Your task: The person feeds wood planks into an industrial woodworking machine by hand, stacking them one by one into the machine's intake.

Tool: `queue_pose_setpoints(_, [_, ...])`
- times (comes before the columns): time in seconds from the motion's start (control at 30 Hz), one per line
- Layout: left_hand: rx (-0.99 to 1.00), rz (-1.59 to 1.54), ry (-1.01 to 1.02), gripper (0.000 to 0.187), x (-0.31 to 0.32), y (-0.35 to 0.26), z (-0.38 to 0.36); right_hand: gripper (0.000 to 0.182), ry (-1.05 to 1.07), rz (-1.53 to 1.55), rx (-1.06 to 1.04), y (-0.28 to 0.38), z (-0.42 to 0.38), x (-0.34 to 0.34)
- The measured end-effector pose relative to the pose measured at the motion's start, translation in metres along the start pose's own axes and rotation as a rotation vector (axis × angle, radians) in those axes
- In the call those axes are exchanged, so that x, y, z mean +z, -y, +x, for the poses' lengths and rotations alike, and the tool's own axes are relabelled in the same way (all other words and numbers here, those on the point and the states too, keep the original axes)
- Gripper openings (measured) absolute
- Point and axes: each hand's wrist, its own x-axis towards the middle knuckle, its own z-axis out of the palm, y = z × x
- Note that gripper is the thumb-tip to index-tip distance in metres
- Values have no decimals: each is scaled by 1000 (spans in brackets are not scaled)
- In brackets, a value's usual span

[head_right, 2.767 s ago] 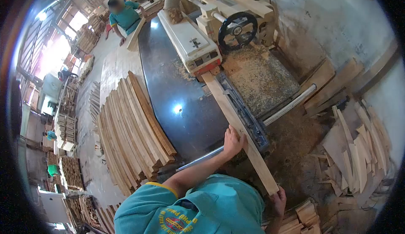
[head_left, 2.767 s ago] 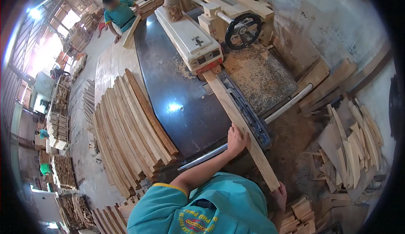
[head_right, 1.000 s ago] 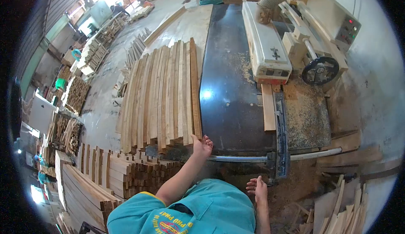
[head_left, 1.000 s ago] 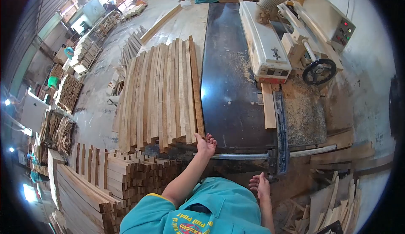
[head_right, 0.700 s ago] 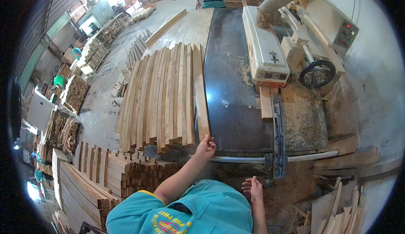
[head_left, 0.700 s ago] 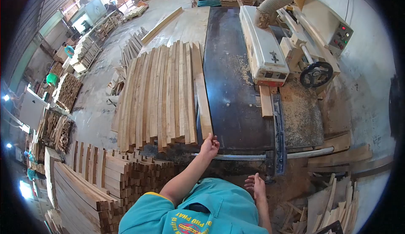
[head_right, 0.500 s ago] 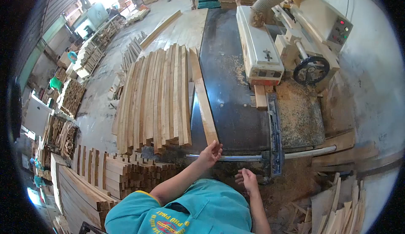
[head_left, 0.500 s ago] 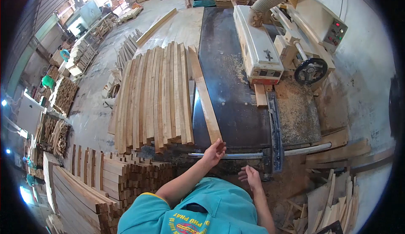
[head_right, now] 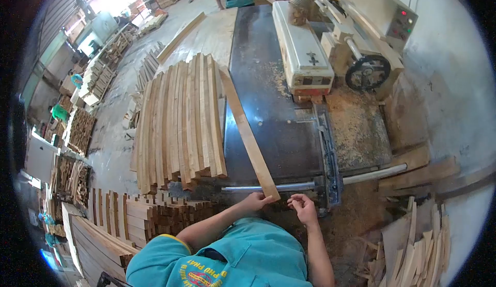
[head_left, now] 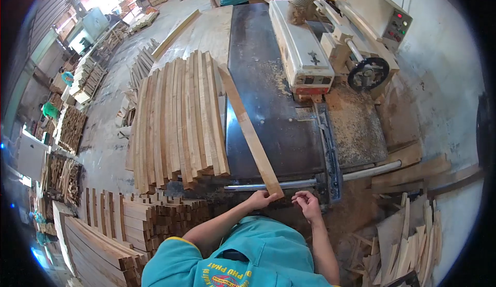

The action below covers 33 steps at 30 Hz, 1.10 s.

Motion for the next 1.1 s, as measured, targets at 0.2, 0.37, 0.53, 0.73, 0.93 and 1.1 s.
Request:
queue_pose_setpoints(0.2, [-185,-313,165,51,8,-24,-10,43,-81,-169,15,-8,-2,12])
queue_pose_setpoints(0.37, [-138,-64,29,61,-6,-36,0,34,-44,-69,30,-34,21,32])
queue_pose_setpoints(0.53, [-14,92,-263,68,-59,-45,33,26,-188,-41,41,-48,9,19])
queue_pose_setpoints(0.73, [162,50,-699,67,-56,-43,68,16,-478,-116,82,-52,-88,-48])
queue_pose_setpoints(0.93, [307,321,-553,90,49,-60,66,20,-612,181,142,-89,-219,-75])
queue_pose_setpoints(1.1, [474,290,-315,82,95,-77,61,25,-717,296,166,-98,-278,-56])
